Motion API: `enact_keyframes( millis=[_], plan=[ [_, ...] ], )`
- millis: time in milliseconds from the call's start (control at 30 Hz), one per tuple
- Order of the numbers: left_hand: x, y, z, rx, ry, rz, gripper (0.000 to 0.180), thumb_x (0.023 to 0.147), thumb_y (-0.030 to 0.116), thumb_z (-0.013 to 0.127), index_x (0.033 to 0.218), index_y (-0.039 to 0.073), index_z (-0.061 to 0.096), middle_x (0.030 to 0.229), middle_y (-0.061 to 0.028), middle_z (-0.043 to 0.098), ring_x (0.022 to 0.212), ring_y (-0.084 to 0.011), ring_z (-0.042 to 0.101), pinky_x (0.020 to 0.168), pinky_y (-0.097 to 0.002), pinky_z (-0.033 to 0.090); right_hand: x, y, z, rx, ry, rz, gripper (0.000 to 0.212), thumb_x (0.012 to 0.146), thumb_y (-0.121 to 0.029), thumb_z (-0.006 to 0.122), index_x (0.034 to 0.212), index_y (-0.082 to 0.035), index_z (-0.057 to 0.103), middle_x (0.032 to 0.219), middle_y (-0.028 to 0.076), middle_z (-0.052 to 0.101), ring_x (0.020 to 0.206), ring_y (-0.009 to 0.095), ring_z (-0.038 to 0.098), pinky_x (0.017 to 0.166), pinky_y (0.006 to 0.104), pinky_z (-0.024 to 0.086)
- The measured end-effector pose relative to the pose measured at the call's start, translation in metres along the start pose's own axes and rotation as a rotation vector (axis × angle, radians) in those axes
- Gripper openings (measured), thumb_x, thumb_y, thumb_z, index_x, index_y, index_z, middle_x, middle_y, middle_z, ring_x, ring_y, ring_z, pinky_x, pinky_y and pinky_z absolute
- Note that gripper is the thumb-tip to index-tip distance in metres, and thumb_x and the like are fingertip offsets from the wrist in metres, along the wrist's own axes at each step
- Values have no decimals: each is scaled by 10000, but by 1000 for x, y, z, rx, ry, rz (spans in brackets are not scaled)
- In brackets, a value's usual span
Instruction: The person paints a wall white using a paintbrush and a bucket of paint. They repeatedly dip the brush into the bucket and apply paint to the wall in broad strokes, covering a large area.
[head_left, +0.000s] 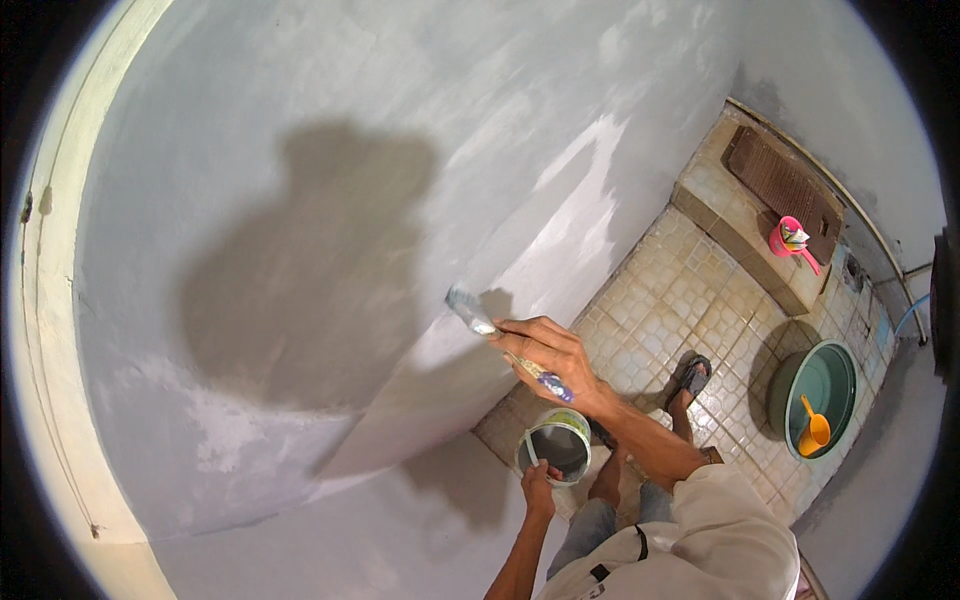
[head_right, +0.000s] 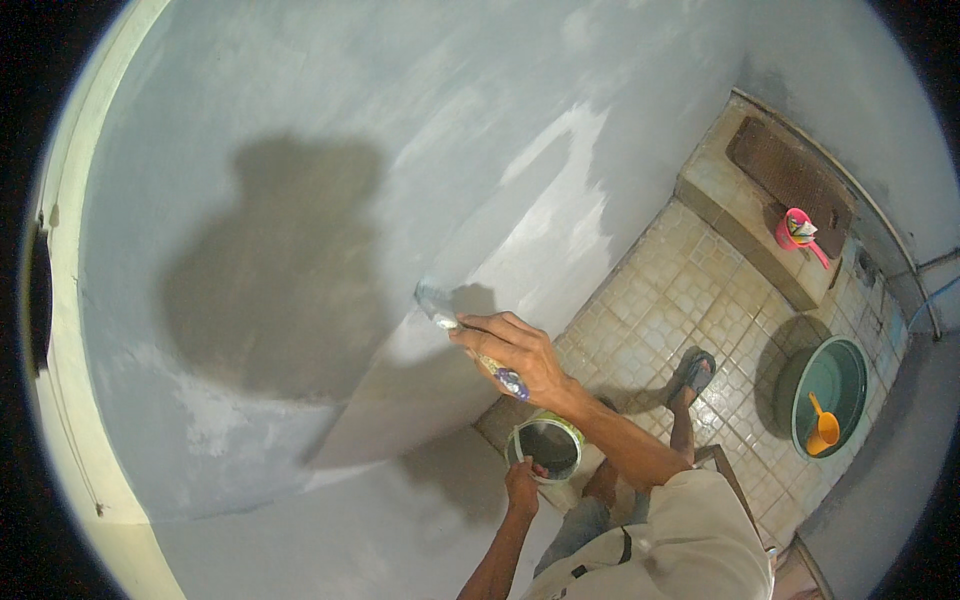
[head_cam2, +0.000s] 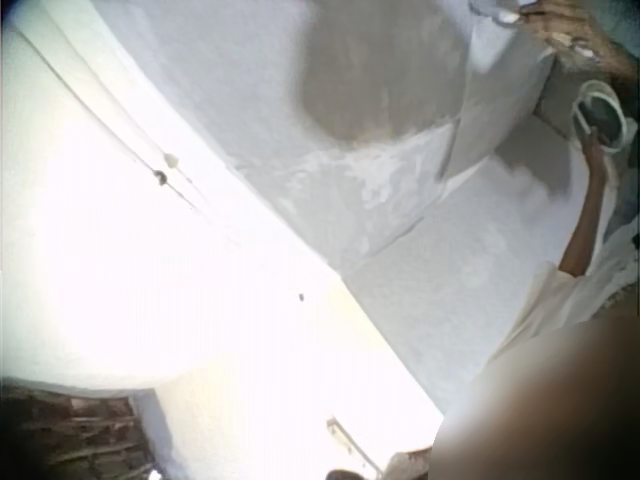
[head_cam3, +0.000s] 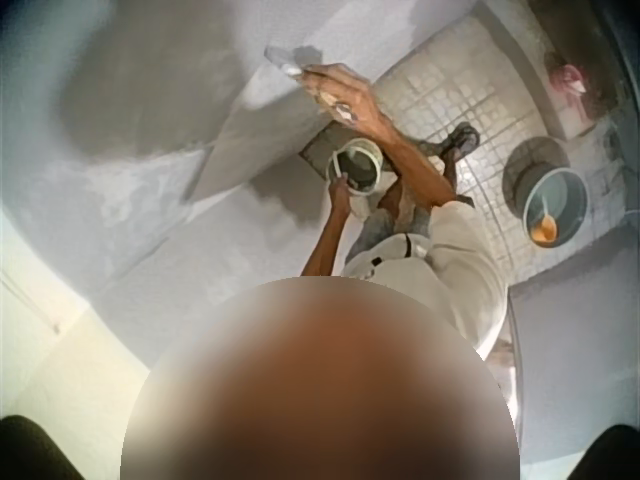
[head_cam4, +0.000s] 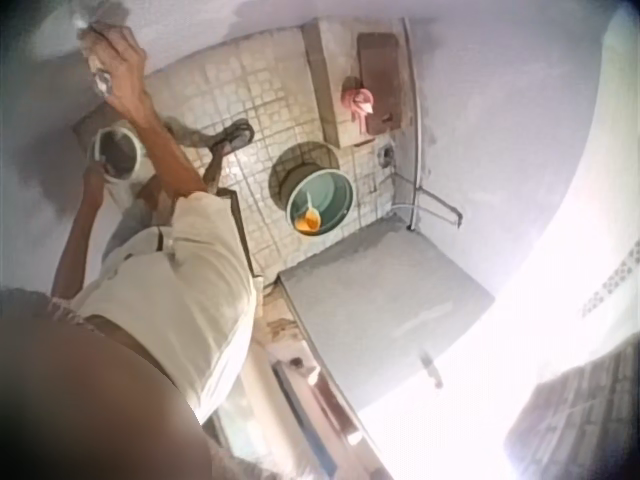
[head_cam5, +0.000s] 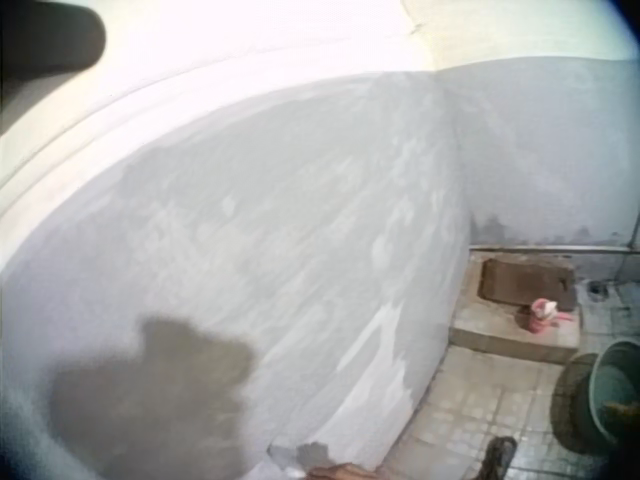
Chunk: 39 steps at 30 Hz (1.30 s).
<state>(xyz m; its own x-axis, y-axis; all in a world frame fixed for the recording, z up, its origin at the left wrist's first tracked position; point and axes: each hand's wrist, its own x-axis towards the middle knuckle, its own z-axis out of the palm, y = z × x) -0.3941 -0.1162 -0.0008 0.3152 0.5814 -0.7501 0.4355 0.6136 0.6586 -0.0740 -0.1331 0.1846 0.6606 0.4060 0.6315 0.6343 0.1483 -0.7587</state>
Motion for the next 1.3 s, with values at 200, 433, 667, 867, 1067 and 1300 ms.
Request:
enact_keyframes(
  millis=[200,433,667,867,1067,1300],
  plan=[
    [-1,9,14,-95,-53,-35,112,995,148,592,987,43,554,819,-82,587,740,-209,589,770,-407,533,39,37,-73,305,27,411,262,928,-162,712,1186,-122,742,1149,95,733,941,160,681,786,314,577],
    [-9,16,23,-50,-58,-38,108,997,151,585,996,50,546,815,-75,568,753,-206,577,808,-424,525,76,92,-135,193,323,486,251,940,-119,692,1186,-94,736,1076,63,735,891,138,651,800,297,559],
    [-11,19,32,-89,-50,-43,124,1001,168,572,987,45,571,775,-75,595,705,-192,586,716,-368,508,68,98,-106,-347,400,-33,340,885,-15,719,1213,-101,719,1215,94,684,1003,202,662,788,307,564],
    [-7,15,28,-46,-25,-17,147,1002,186,573,976,41,581,776,-82,612,682,-185,596,672,-339,515,35,36,-51,-232,123,60,379,814,8,769,1168,-124,745,1254,119,680,1046,229,664,849,350,556],
    [-8,20,32,-76,-17,-32,156,1005,186,578,979,32,573,777,-78,599,696,-191,596,705,-363,540,60,38,-116,292,57,495,263,905,-150,731,1166,-114,749,1184,96,724,958,182,690,847,317,580],
    [-18,22,35,-128,7,-29,153,1000,182,593,963,37,564,775,-76,582,685,-198,580,710,-363,539,100,104,-187,250,307,525,310,894,-172,744,1180,-52,728,1089,99,736,880,171,661,758,316,572]
  ],
)
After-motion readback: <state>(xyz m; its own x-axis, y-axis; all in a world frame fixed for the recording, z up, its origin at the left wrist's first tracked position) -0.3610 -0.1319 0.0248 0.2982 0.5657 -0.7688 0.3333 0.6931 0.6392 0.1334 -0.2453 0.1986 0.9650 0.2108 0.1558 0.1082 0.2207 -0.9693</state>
